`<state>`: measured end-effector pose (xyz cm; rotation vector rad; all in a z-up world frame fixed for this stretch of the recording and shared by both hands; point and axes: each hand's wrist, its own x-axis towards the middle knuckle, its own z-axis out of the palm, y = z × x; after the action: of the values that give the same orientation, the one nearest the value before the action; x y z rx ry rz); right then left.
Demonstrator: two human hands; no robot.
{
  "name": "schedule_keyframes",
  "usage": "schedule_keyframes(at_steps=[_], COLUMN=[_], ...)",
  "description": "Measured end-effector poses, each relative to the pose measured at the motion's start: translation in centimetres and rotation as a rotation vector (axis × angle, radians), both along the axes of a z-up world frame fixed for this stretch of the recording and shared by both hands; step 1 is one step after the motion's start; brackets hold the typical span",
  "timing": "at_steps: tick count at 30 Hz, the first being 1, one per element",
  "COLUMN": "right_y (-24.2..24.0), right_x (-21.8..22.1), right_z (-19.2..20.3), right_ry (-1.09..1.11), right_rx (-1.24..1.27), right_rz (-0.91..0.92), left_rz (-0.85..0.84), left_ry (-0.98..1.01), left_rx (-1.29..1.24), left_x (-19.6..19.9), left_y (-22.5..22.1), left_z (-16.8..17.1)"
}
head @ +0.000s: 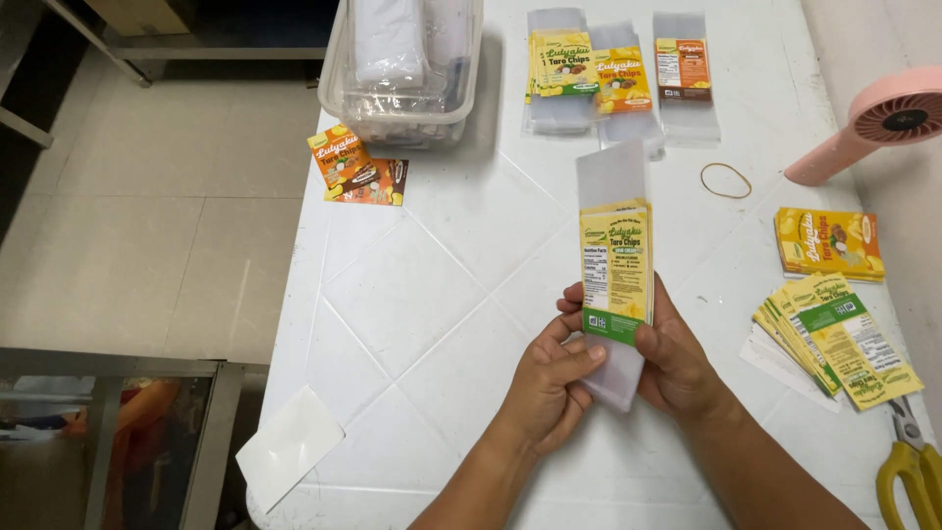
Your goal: Inserting product labels into small plastic bags and organizing them into a storage container.
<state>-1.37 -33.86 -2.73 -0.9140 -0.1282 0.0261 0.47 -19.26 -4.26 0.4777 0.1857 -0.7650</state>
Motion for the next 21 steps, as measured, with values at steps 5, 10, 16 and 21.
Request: schedule_keyframes(at_steps=[5,10,16,21], right_y=[-0.3,-2.1,-4.2,-5.1], right_x=[4.1,10.5,21.9,30.9], right_z=[0.9,0.9,4.0,0.2], right_ry=[0.299,0.255,0.13,0.118], right_rx=[-0.186,-0.911,-1.275,-1.558], right_rz=[-0.243,-0.496,-0.687,-0.791], left_rz=[-0.178,-0.239,-0.303,-0.267], left_ry=[-0.018,-0.008,-0.107,-0.1], left_rx=[0.356,0.482,0.61,0.597], left_x=[3.4,5.3,6.0,6.0], left_y=[0.2,1.1,2.4,2.4], left_z=[0.6,0.9,2.6,1.7])
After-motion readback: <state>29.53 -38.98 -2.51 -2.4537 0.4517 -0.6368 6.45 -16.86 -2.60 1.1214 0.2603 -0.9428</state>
